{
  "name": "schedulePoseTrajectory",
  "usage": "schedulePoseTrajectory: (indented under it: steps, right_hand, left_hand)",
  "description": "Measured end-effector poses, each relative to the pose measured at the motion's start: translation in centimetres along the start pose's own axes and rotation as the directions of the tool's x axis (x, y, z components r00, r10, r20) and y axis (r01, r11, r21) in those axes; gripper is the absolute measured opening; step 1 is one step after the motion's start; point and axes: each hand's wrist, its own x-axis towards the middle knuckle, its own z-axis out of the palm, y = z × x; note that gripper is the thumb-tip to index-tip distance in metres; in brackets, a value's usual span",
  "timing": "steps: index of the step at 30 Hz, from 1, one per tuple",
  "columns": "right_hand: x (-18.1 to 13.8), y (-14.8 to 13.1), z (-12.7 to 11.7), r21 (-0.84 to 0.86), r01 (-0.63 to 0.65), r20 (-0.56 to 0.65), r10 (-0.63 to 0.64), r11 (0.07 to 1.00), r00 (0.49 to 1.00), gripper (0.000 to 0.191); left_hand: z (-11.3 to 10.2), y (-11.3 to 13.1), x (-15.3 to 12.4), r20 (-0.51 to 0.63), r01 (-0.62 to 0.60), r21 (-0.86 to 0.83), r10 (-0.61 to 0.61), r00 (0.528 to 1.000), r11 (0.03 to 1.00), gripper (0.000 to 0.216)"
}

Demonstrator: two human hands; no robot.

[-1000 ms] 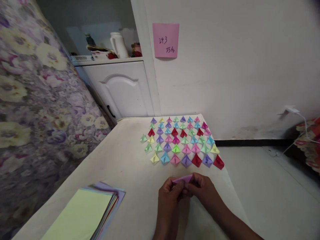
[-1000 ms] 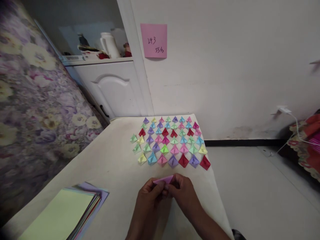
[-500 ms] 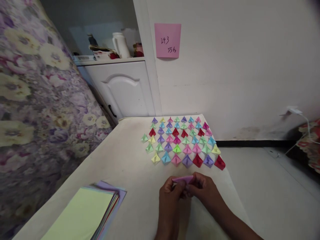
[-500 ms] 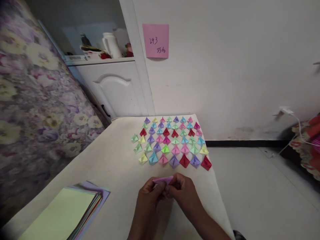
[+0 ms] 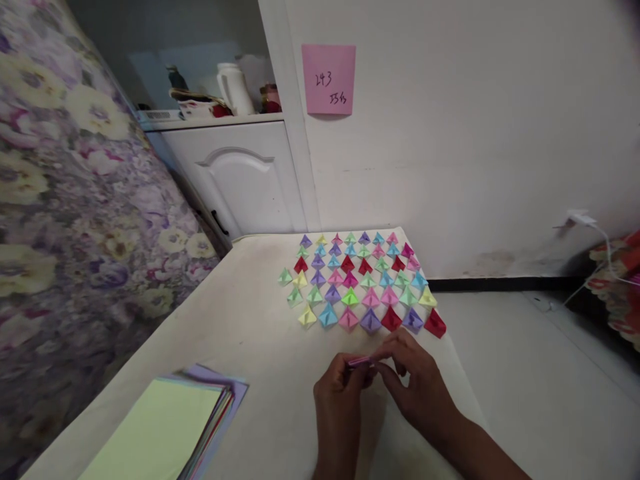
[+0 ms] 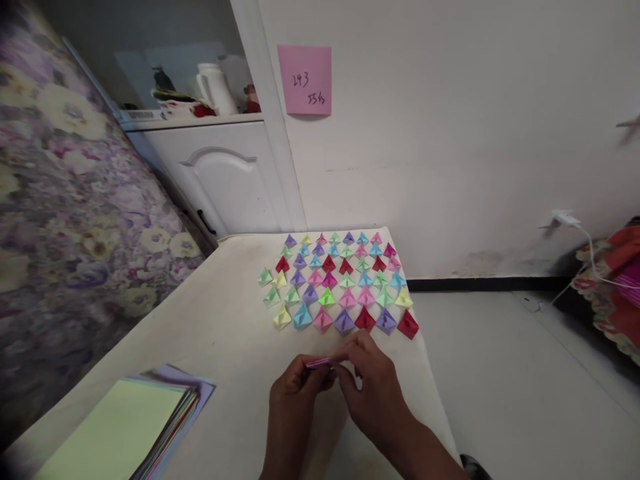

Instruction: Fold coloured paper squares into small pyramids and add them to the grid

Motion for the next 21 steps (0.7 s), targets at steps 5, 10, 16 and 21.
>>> schedulePoseTrajectory:
  steps: [5,10,16,21]
  right_hand:
    - [0.01,0.28,0.26,-0.034,-0.008,0.005,0.008,0.999,1.0,0.013]
    - [0.06,0.5,0.47,-0.063,-0.032,0.007,0.033,0.997,0.999,0.012]
    - [-0.05,0.69,0.61,-0.083,-0.078,0.032,0.081,0.993,0.996,0.011]
    - [-0.36,0.61,0.99,-0.077,-0.185,0.072,0.191,0.98,0.979,0.013]
  left_hand:
    - [0.04,-0.14,0.03,0.017,-0.019,0.047,0.019,1.0,0.999,0.012]
    - [0.08,-0.17,-0.03,0.024,-0.041,0.098,0.039,0.999,0.994,0.011]
    - [0.18,0.12,-0.29,0.029,-0.068,0.205,0.064,0.998,0.976,0.01]
    - [0.15,0.21,-0.27,0.02,-0.076,0.309,0.073,0.997,0.948,0.013]
